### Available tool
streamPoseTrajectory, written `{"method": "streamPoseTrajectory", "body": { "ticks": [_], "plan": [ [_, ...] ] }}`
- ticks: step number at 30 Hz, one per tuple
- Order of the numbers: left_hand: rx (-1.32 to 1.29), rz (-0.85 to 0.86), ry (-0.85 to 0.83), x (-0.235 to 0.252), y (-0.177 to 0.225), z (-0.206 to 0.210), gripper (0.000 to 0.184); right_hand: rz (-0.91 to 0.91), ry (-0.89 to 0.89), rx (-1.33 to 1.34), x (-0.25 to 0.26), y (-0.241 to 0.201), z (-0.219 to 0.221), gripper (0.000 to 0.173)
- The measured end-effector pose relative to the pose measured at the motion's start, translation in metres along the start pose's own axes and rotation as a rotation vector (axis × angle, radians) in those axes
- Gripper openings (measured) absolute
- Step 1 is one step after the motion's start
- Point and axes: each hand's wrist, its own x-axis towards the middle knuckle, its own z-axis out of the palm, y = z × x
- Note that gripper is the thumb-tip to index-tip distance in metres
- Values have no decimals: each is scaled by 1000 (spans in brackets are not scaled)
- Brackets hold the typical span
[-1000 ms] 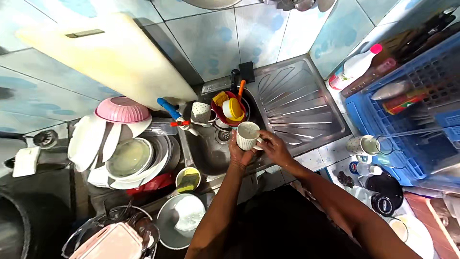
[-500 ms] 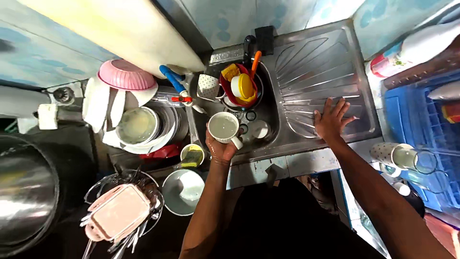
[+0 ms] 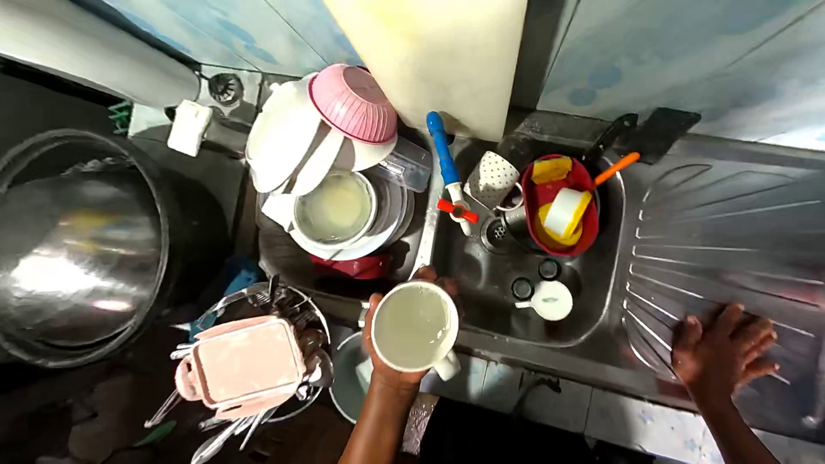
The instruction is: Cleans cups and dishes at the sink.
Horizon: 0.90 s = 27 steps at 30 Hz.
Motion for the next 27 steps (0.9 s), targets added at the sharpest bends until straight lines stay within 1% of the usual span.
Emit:
{"method": "streamPoseTrajectory", "body": {
  "ticks": [2, 6, 10, 13, 15, 16, 18, 20, 23, 25, 27],
  "plan": [
    [-55, -5, -37, 0, 4, 1, 81, 3, 11, -6, -1, 2, 1, 88],
    [-78, -7, -94, 6, 8, 2, 78, -1, 39, -10, 1, 3, 6, 88],
    [-78, -29, -45, 0, 2, 3, 81, 7, 22, -12, -1, 3, 1, 89],
    [3, -53, 23, -3, -10, 8, 80, -25, -3, 11, -2, -2, -6, 89],
    [68, -88, 28, 0, -27, 15, 77, -36, -24, 34, -2, -2, -10, 86],
    [106, -117, -6, 4, -37, 18, 75, -35, -26, 37, -2, -1, -9, 84],
    [175, -172, -67, 12, -64, 25, 71, -9, -32, 47, -5, 3, -5, 81],
    [256, -211, -56, 19, -96, 29, 66, -20, -8, 77, -9, 3, -2, 78],
    [371, -297, -19, 29, -146, 29, 56, -150, 38, 113, -26, -15, -2, 77],
    [448, -367, -33, 39, -176, 26, 50, -276, 33, 136, -39, -39, -1, 77],
    [544, -434, -73, 48, -200, 22, 50, -359, 25, 153, -41, -57, 4, 74]
  ]
}}
